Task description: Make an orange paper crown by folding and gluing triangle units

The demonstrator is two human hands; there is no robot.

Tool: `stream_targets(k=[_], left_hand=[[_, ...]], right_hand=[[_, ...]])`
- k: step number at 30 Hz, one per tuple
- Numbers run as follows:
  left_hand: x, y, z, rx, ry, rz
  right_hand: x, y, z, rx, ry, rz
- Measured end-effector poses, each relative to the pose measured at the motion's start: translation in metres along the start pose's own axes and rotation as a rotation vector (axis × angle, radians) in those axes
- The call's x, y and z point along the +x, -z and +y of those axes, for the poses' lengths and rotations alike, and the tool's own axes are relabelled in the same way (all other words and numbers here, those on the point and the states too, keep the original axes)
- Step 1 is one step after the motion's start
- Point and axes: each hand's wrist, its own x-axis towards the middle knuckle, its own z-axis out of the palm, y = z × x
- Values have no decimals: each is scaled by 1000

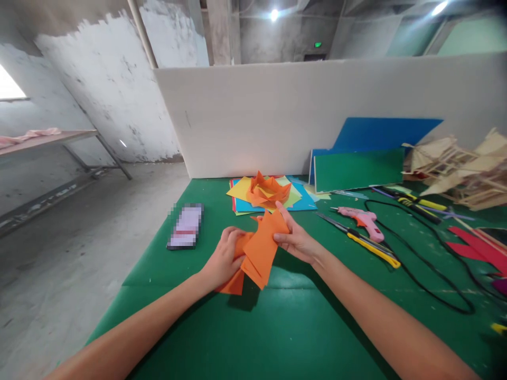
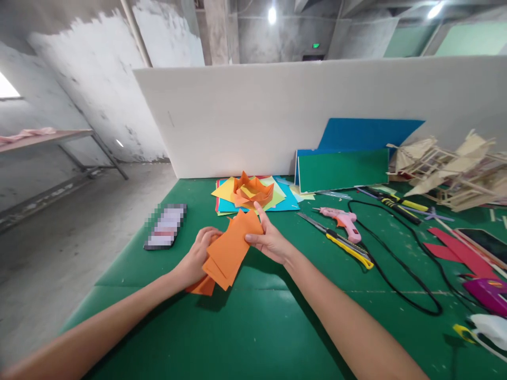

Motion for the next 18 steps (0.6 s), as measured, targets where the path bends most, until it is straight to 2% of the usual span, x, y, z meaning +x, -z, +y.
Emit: stream_targets(k=[2, 4, 6, 9, 11, 13, 15, 18], left_hand=[[22, -11, 6, -231, 105, 122], [37, -19, 16, -560, 255, 170], [45, -21, 26, -909, 395, 80], [43, -17, 37, -1239, 626, -101], [38, -14, 39, -1334, 666, -155], [33, -14, 40, -1337, 605, -173], [29, -17, 40, -1276, 528, -198], [26, -21, 41, -1127, 474, -234]], right_hand=[[-1, 4, -2, -40, 16, 0], [-2, 7, -2, -109, 43, 22], [-1, 8, -1, -183, 70, 42], [0, 7, 2, -273, 109, 47], [0, 3, 5, -331, 161, 54], [1, -2, 8, -389, 221, 58], [1, -5, 11, -479, 293, 83], [2, -2, 13, -728, 374, 174]])
